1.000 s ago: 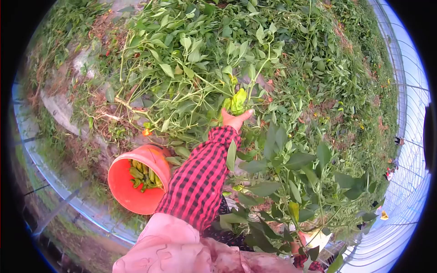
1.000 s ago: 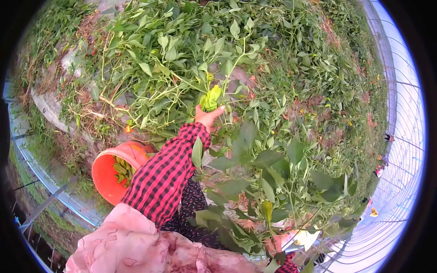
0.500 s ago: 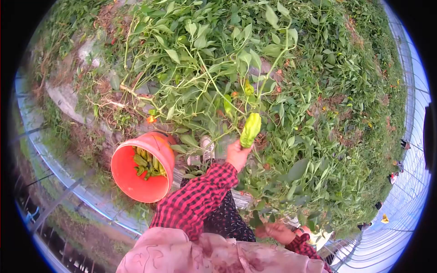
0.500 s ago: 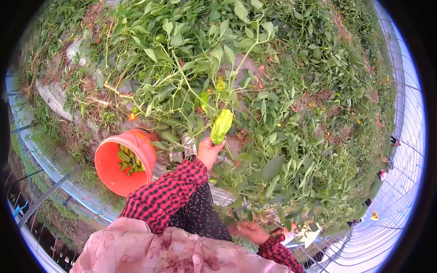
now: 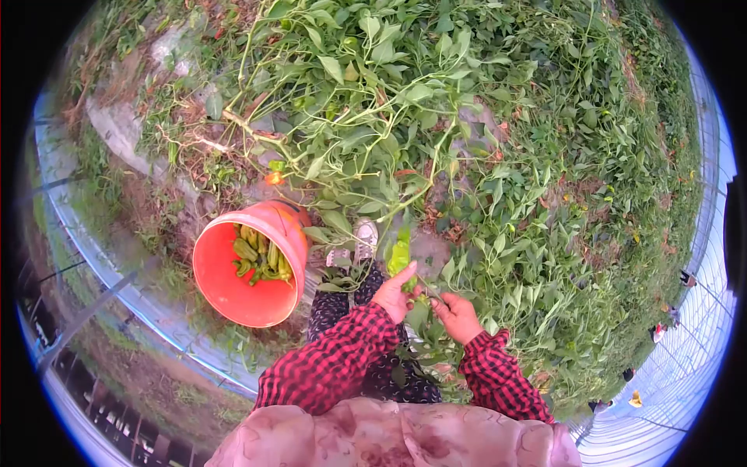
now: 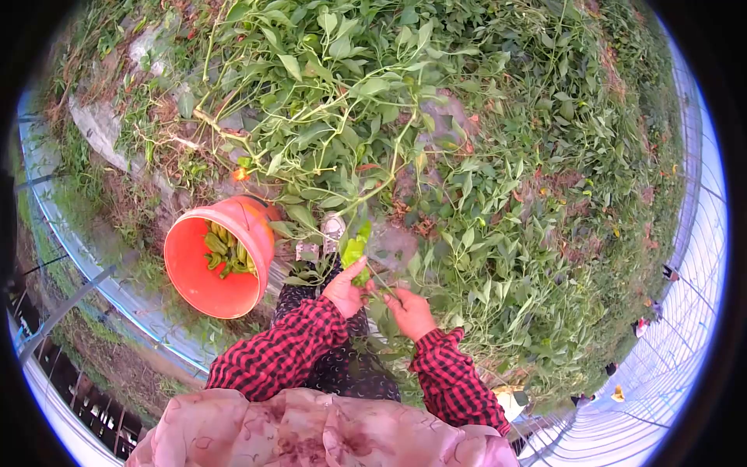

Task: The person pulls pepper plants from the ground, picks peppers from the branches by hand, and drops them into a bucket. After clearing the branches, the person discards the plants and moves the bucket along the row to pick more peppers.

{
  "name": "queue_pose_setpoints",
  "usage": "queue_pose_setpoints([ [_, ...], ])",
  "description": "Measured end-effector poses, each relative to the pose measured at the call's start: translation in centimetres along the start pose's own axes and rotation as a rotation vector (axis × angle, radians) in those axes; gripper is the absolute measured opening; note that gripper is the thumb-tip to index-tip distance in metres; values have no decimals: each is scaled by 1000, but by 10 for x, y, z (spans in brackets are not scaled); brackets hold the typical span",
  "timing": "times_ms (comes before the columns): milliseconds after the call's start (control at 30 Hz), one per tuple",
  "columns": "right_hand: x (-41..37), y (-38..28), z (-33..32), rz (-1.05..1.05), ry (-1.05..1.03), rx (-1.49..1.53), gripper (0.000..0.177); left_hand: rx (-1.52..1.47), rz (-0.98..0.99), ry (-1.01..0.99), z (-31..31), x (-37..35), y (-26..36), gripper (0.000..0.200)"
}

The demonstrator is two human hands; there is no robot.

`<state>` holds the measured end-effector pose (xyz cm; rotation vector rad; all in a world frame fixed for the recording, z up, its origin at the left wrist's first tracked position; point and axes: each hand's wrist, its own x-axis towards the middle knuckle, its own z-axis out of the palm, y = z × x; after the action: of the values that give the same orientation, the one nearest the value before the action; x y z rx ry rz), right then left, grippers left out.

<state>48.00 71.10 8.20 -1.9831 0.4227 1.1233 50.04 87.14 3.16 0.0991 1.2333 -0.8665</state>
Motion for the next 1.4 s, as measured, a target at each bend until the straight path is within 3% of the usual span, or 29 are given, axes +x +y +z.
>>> queue_pose_setpoints([
  [33,1,4,7,-81,48,-66,36,-8,1,0,-7,9,-1,15],
  [67,1,8,13,-8,50,-74,25,-7,34,-28,-15,19,-4,14],
  [167,-3,-12,19,18,47,-92,23,-107,52,29,-15,26,9,15],
  [233,-16,-7,10,10,96,-12,22,-194,245,183,-23,24,34,19],
  [300,-22,-9,-7,-3,143,61,21,-208,464,105,-50,10,72,21],
  [367,-35,-17,-23,334,121,537,19,88,676,113,-62,-24,88,19],
  [433,-33,-20,-27,341,68,628,16,77,835,40,-89,-48,94,21],
  [567,-25,-22,-26,253,-59,721,17,-615,687,227,-129,-77,102,33],
  [667,-26,-26,-24,264,-78,726,18,-138,626,234,-147,-53,82,49],
  [700,-30,-23,-24,254,-102,689,18,61,556,240,-124,-49,67,54],
  [767,-38,-20,-24,246,-136,650,18,100,254,-41,-87,-32,57,62],
  [833,-47,-21,-25,160,-226,454,17,16,90,-103,-66,-5,53,64],
  [900,-55,-19,-28,127,-296,322,16,-64,57,-258,-40,-3,56,58],
  [933,-60,-17,-27,61,-294,267,15,-139,59,-423,-47,13,56,43],
  [967,-62,-16,-27,-5,-290,211,14,-145,58,-420,-49,16,52,43],
  [1033,-62,-17,-26,-15,-248,239,13,133,432,-343,-40,9,49,31],
  [1100,-61,-8,-29,252,-204,421,13,93,491,-314,-37,6,46,37],
  [1167,-56,-4,-28,302,-214,392,16,497,727,-58,-38,8,44,43],
  [1200,-53,-5,-25,308,-222,405,17,481,779,-50,-31,0,46,50],
  [1333,-47,-11,-20,291,-246,345,21,528,978,23,-34,5,45,49],
  [1400,-46,-7,-19,233,-249,300,22,576,996,246,-40,12,49,55],
])
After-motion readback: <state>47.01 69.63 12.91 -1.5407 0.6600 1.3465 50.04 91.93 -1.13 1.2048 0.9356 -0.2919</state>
